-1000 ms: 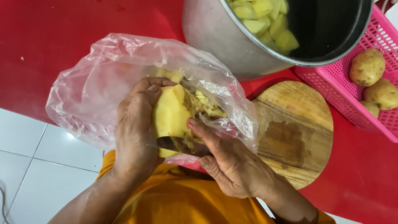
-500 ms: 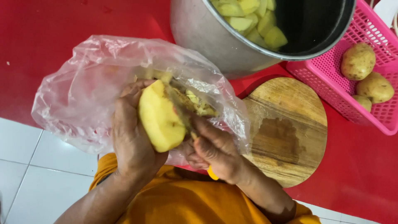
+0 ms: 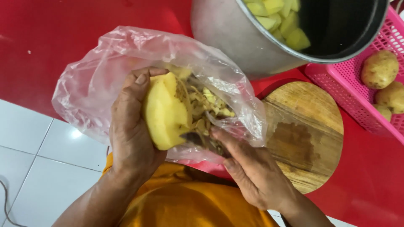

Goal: Peeling and slicing potatoes using a knife on a wooden cutting board.

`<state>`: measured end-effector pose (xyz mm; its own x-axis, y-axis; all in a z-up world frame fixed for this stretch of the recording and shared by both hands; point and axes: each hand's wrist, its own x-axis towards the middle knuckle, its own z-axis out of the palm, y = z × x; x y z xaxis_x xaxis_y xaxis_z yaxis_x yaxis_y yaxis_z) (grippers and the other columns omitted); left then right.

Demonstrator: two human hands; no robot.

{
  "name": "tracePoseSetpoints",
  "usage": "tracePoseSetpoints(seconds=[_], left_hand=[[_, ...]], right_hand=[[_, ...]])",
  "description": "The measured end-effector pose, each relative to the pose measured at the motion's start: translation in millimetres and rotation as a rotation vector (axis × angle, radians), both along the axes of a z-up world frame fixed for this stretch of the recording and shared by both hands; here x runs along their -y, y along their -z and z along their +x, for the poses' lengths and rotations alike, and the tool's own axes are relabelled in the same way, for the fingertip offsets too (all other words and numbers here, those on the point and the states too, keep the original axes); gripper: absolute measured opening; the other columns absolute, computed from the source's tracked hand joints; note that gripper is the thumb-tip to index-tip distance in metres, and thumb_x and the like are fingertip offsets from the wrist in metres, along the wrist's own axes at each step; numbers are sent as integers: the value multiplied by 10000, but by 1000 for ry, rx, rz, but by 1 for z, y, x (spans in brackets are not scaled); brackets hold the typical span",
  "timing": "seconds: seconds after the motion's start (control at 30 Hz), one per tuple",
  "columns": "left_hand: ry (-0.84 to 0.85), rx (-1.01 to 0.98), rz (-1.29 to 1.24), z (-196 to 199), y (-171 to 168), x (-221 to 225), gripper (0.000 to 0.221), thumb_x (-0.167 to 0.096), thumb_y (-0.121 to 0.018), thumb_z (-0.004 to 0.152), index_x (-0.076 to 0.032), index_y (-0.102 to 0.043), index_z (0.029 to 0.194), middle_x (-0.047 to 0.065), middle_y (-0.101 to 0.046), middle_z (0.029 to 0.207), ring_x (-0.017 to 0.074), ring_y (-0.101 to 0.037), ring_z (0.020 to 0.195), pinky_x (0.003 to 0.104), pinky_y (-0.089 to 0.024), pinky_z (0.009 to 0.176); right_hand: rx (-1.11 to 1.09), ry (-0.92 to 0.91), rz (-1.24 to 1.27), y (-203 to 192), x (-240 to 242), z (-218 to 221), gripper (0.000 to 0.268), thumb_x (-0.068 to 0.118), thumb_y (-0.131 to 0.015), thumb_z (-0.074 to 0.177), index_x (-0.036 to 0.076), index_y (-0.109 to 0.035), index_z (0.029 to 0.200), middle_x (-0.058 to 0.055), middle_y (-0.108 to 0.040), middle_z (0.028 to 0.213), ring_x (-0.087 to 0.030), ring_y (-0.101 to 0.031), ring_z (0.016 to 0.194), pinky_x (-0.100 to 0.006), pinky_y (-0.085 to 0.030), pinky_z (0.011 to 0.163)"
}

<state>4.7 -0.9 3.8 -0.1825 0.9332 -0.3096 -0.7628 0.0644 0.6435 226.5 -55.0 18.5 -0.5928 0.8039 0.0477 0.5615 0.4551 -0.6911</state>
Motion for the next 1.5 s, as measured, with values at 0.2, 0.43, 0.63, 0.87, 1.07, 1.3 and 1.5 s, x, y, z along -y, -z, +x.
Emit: tracePoseSetpoints(seconds=[0.2, 0.43, 0.63, 0.87, 1.07, 1.3, 1.5], left_hand=[[82, 23, 66, -11, -4, 3, 261, -229, -644, 904, -46, -621, 1089, 144, -648, 1012, 249, -681, 811, 386, -634, 578], [44, -236, 49, -12, -8, 4, 230, -246, -609, 880, -93, -651, 1046, 71, -645, 986, 185, -651, 771, 312, -586, 567], [-54, -309, 90, -5, -9, 5, 257, -267, -617, 879, -95, -640, 1069, 71, -658, 954, 189, -668, 760, 315, -593, 581], [-191, -280, 74, 5, -8, 1, 229, -253, -613, 891, -88, -639, 1048, 47, -625, 884, 150, -613, 744, 287, -551, 591], [-204, -373, 48, 8, -2, -1, 194, -255, -598, 912, -108, -647, 1029, 17, -627, 885, 115, -590, 757, 256, -520, 629], [1, -249, -70, 11, 1, -3, 137, -215, -579, 943, -89, -633, 949, 42, -598, 700, 136, -582, 553, 273, -459, 430], [-16, -136, -93, 21, 8, -3, 153, -209, -594, 900, -66, -620, 947, 64, -588, 774, 174, -583, 606, 310, -470, 446]], right_hand=[[136, -41, 57, -9, 5, -6, 515, 194, -489, 1071, 74, -358, 1555, -146, -777, 1164, -194, -569, 514, -347, -536, 568], [23, -84, 8, -10, 4, -11, 547, 66, -516, 1048, 3, -305, 1549, -246, -519, 1551, -390, -643, 1390, -403, -556, 1144], [42, -49, -104, -6, -1, -18, 572, 124, -448, 1068, 56, -231, 1593, -244, -483, 1591, -395, -658, 1352, -407, -548, 1083], [-119, 64, -306, -1, -1, -29, 535, 223, -364, 1090, 3, -275, 1570, -256, -365, 1630, -378, -409, 1509, -397, -307, 1235], [-31, 117, -370, -6, -3, -24, 556, 279, -377, 1068, 21, -348, 1560, -190, -383, 1635, -298, -344, 1535, -354, -234, 1231], [-50, 162, -352, 8, 6, -9, 592, 345, -388, 1066, -45, -412, 1511, -208, -470, 1572, -302, -431, 1488, -333, -288, 1210], [-716, 131, -1024, 41, 8, 20, 274, 254, -500, 1097, 46, -457, 922, -5, -290, 703, -101, -263, 550, -253, -244, 449]])
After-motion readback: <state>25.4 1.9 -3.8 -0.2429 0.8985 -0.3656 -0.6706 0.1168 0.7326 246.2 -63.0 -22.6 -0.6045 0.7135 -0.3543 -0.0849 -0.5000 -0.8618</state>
